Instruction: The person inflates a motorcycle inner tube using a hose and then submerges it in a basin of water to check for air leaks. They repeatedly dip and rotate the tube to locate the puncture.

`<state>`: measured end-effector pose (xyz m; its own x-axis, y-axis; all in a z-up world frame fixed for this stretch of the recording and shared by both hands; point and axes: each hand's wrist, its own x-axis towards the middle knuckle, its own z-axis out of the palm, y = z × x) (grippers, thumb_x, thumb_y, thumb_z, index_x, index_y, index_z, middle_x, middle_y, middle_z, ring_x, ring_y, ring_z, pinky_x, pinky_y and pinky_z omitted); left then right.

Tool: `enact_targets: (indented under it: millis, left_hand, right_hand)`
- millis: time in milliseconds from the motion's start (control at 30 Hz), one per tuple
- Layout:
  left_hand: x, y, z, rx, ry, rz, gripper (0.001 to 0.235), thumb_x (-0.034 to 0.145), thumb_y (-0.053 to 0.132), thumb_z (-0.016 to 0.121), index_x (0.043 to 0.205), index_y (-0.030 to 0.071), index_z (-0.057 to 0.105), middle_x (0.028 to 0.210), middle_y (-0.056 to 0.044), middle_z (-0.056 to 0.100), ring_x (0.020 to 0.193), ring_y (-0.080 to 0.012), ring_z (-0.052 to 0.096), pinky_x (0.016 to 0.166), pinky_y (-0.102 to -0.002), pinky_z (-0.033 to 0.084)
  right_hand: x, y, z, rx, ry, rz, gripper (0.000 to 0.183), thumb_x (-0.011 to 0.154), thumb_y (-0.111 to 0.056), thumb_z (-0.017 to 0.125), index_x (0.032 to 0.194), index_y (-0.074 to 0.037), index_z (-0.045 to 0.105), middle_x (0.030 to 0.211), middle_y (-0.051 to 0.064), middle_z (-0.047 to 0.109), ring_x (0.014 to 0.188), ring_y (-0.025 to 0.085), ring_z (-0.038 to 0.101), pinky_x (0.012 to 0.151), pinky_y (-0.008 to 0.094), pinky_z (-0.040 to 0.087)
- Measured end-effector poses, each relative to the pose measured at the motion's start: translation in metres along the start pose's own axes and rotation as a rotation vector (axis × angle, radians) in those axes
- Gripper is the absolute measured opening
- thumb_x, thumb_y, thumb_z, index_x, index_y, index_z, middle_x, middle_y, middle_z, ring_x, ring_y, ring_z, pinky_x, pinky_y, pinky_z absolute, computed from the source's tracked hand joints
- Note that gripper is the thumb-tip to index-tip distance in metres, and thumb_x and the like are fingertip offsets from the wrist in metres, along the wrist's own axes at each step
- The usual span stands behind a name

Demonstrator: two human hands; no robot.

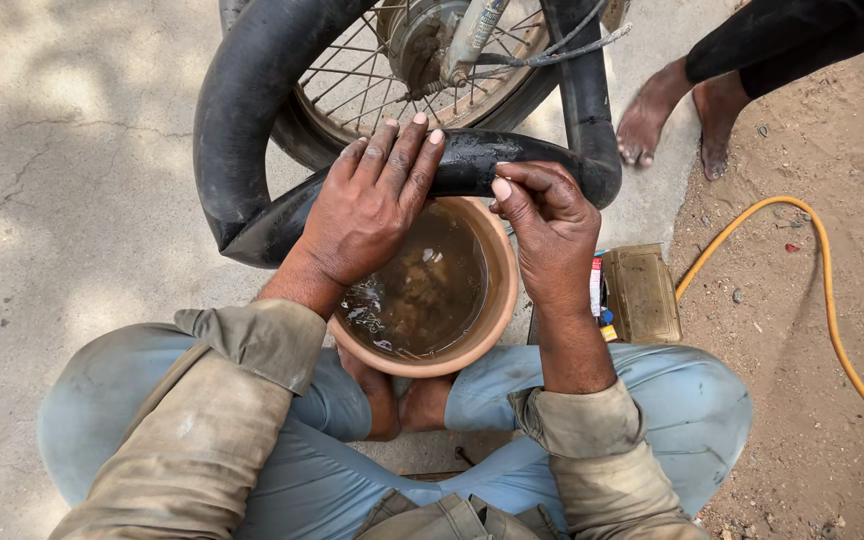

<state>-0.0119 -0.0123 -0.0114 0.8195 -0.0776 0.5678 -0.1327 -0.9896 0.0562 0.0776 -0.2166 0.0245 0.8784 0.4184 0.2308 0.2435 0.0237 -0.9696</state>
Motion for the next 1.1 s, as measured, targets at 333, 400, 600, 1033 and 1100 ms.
enact_targets:
  millis: [333, 400, 600, 1033, 1100]
  left_hand:
    - [-0.001, 0.003, -0.003, 0.000, 0.030, 0.021, 0.063, 0.101, 0.024, 0.062, 0.157, 0.001, 0.044, 0.152, -0.020, 0.054, 0.136, -0.0356, 0.057, 0.109, -0.049, 0.048]
    - [0.000, 0.002, -0.004, 0.008, 0.025, 0.024, 0.063, 0.100, 0.023, 0.061, 0.157, 0.001, 0.044, 0.151, -0.019, 0.055, 0.135, -0.0352, 0.057, 0.107, -0.048, 0.048]
    - [0.001, 0.004, -0.006, 0.031, 0.023, 0.031, 0.061, 0.100, 0.021, 0.059, 0.156, 0.002, 0.045, 0.152, -0.020, 0.054, 0.133, -0.0351, 0.057, 0.104, -0.047, 0.050]
    - [0.000, 0.005, -0.005, 0.045, 0.020, 0.045, 0.061, 0.100, 0.019, 0.061, 0.156, 0.002, 0.046, 0.152, -0.019, 0.054, 0.131, -0.0332, 0.058, 0.102, -0.046, 0.051]
    - [-0.001, 0.005, -0.005, 0.040, 0.019, 0.043, 0.061, 0.100, 0.019, 0.061, 0.156, 0.001, 0.045, 0.152, -0.019, 0.054, 0.132, -0.0330, 0.058, 0.103, -0.046, 0.051]
  right_hand:
    - [-0.006, -0.002, 0.015, -0.513, 0.020, -0.289, 0.016, 0.099, 0.000, 0.078, 0.114, -0.005, 0.077, 0.109, 0.004, 0.063, 0.092, 0.009, 0.063, 0.079, 0.024, 0.054]
    - [-0.005, -0.001, 0.015, -0.538, 0.039, -0.293, 0.014, 0.098, 0.000, 0.078, 0.112, -0.005, 0.076, 0.109, 0.004, 0.063, 0.090, 0.009, 0.064, 0.077, 0.023, 0.055]
    - [-0.006, 0.004, 0.015, -0.555, 0.050, -0.310, 0.011, 0.097, 0.000, 0.078, 0.106, -0.003, 0.074, 0.107, 0.004, 0.065, 0.085, 0.007, 0.063, 0.074, 0.023, 0.055]
    - [-0.008, 0.009, 0.016, -0.562, 0.039, -0.318, 0.009, 0.097, 0.000, 0.077, 0.105, -0.003, 0.073, 0.107, 0.005, 0.064, 0.084, 0.006, 0.064, 0.072, 0.023, 0.056]
    - [-0.008, 0.008, 0.017, -0.565, 0.037, -0.322, 0.010, 0.097, 0.000, 0.077, 0.105, -0.003, 0.073, 0.107, 0.005, 0.064, 0.084, 0.007, 0.064, 0.072, 0.023, 0.056]
